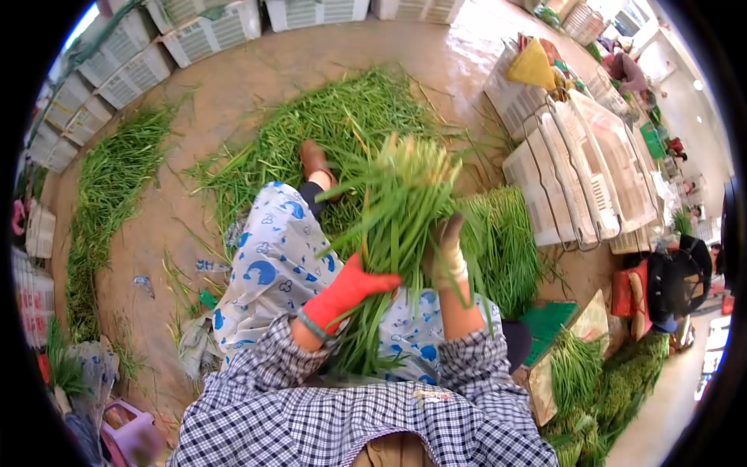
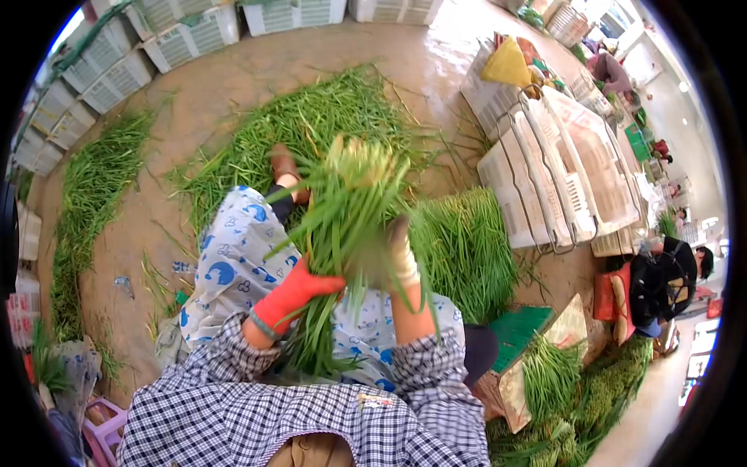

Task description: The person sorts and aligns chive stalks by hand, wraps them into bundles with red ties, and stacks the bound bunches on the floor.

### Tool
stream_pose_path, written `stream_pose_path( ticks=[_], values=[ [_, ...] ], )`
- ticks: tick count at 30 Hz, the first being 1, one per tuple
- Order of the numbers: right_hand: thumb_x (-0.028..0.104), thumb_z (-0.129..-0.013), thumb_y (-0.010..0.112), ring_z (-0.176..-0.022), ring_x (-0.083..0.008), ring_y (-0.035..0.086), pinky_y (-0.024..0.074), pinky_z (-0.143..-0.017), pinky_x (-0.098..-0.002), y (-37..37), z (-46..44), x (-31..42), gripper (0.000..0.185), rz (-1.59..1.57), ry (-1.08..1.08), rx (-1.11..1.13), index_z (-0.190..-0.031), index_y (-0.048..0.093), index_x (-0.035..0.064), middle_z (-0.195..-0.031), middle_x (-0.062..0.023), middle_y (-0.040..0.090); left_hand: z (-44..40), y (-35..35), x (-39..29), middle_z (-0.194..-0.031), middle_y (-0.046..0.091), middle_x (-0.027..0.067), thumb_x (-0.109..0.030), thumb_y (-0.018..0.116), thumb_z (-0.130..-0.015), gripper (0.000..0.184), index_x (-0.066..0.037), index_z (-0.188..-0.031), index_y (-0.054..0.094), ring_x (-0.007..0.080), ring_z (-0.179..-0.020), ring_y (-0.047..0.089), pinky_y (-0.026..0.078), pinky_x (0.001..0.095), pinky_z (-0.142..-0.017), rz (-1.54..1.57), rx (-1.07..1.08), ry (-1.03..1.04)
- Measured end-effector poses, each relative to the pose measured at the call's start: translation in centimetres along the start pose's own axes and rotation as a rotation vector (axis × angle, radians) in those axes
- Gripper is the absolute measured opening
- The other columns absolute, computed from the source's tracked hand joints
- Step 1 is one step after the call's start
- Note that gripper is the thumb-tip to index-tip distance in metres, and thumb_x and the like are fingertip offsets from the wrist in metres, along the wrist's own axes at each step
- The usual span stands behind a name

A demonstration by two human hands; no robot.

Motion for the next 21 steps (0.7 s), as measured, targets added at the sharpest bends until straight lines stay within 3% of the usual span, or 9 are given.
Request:
stream_pose_path(
  ticks=[1,5,7,8,9,13,16,19,21],
  values=[
    [0.063,-0.090,0.048,-0.114,-0.0278,0.055,0.0442,-0.099,-0.0407,2.9,-1.9,1.5,0.080,0.642,-0.197,0.006,-0.140,0.041,0.0013,-0.130,-0.0142,0.055,1.5,-0.2,-0.3,-0.108,0.064,0.0049,-0.004,0.074,-0.075,0.058,-0.005,-0.129,0.052,0.0150,-0.088,0.062,0.052,0.0297,-0.073,-0.115,0.007,0.027],
    [0.043,-0.092,0.055,-0.060,-0.0209,0.050,0.0533,-0.081,-0.0388,5.7,-8.2,8.0,0.051,0.932,-0.422,-0.413,-0.120,0.060,0.0014,-0.080,-0.0054,0.056,7.6,-3.0,1.5,-0.120,0.062,0.0050,-0.005,0.077,-0.074,0.062,-0.003,-0.131,0.052,0.0159,-0.108,0.057,0.046,0.0325,-0.095,-0.139,-0.061,-0.079],
    [0.042,-0.094,0.052,-0.064,-0.0121,0.046,0.0395,-0.057,-0.0283,13.3,-8.5,12.2,0.045,1.161,-0.656,-0.371,-0.119,0.064,0.0056,-0.089,-0.0031,0.057,9.6,-4.1,1.4,-0.118,0.062,0.0055,-0.004,0.077,-0.073,0.064,-0.002,-0.131,0.051,0.0159,-0.106,0.058,0.046,0.0327,-0.095,-0.203,-0.101,-0.041],
    [0.044,-0.096,0.046,-0.062,-0.0224,0.050,0.0442,-0.063,-0.0399,15.4,-9.9,15.8,0.047,1.072,-0.787,-0.323,-0.111,0.064,0.0040,-0.070,-0.0061,0.054,10.2,-4.6,1.2,-0.118,0.062,0.0058,-0.004,0.077,-0.072,0.064,-0.002,-0.131,0.051,0.0160,-0.105,0.058,0.046,0.0327,-0.094,-0.218,-0.165,-0.011],
    [0.038,-0.092,0.054,-0.063,-0.0114,0.047,0.0378,-0.054,-0.0275,15.6,-13.0,20.0,0.042,0.869,-0.794,-0.259,-0.116,0.065,0.0051,-0.077,-0.0022,0.053,10.7,-5.1,1.1,-0.117,0.063,0.0061,-0.004,0.078,-0.071,0.065,-0.001,-0.130,0.050,0.0162,-0.104,0.059,0.047,0.0327,-0.093,-0.231,-0.227,0.015],
    [0.025,-0.090,0.054,-0.067,-0.0118,0.052,0.0464,-0.059,-0.0262,24.4,-12.3,11.7,0.042,1.646,-0.423,-0.022,-0.127,0.056,0.0045,-0.081,-0.0020,0.056,8.8,-8.0,3.5,-0.122,0.060,0.0067,-0.002,0.076,-0.072,0.070,-0.003,-0.135,0.046,0.0165,-0.108,0.058,0.048,0.0309,-0.092,-0.204,-0.314,-0.070],
    [0.028,-0.081,0.072,-0.095,-0.0231,0.066,0.0546,-0.083,-0.0376,21.1,-6.3,-1.2,0.056,2.481,-0.073,0.563,-0.132,0.053,0.0142,-0.118,-0.0127,0.066,7.1,-7.5,2.5,-0.119,0.061,0.0067,0.002,0.073,-0.074,0.065,-0.003,-0.134,0.048,0.0163,-0.105,0.058,0.048,0.0302,-0.091,-0.168,-0.301,-0.013],
    [0.014,-0.083,0.059,-0.087,-0.0300,0.068,0.0558,-0.069,-0.0394,12.2,-1.9,-9.8,0.026,2.818,-0.131,1.057,-0.108,0.060,0.0094,-0.097,-0.0131,0.067,6.3,-5.2,1.7,-0.116,0.062,0.0060,-0.005,0.076,-0.073,0.063,-0.002,-0.131,0.050,0.0155,-0.104,0.058,0.047,0.0311,-0.092,-0.009,-0.176,-0.057],
    [0.017,-0.082,0.063,-0.081,-0.0304,0.067,0.0548,-0.067,-0.0391,10.2,-2.9,-9.0,0.025,2.896,-0.024,0.961,-0.107,0.060,0.0115,-0.090,-0.0115,0.065,6.4,-4.8,2.4,-0.119,0.061,0.0058,-0.005,0.075,-0.073,0.064,-0.003,-0.133,0.049,0.0160,-0.107,0.056,0.045,0.0307,-0.094,-0.006,-0.116,-0.115]
  ],
)
Point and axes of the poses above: each hand's wrist, its own z-axis away from the middle knuckle, its own y-axis out of the palm, x = y × z, the point moved 10 cm from there along -z, towards the middle knuckle
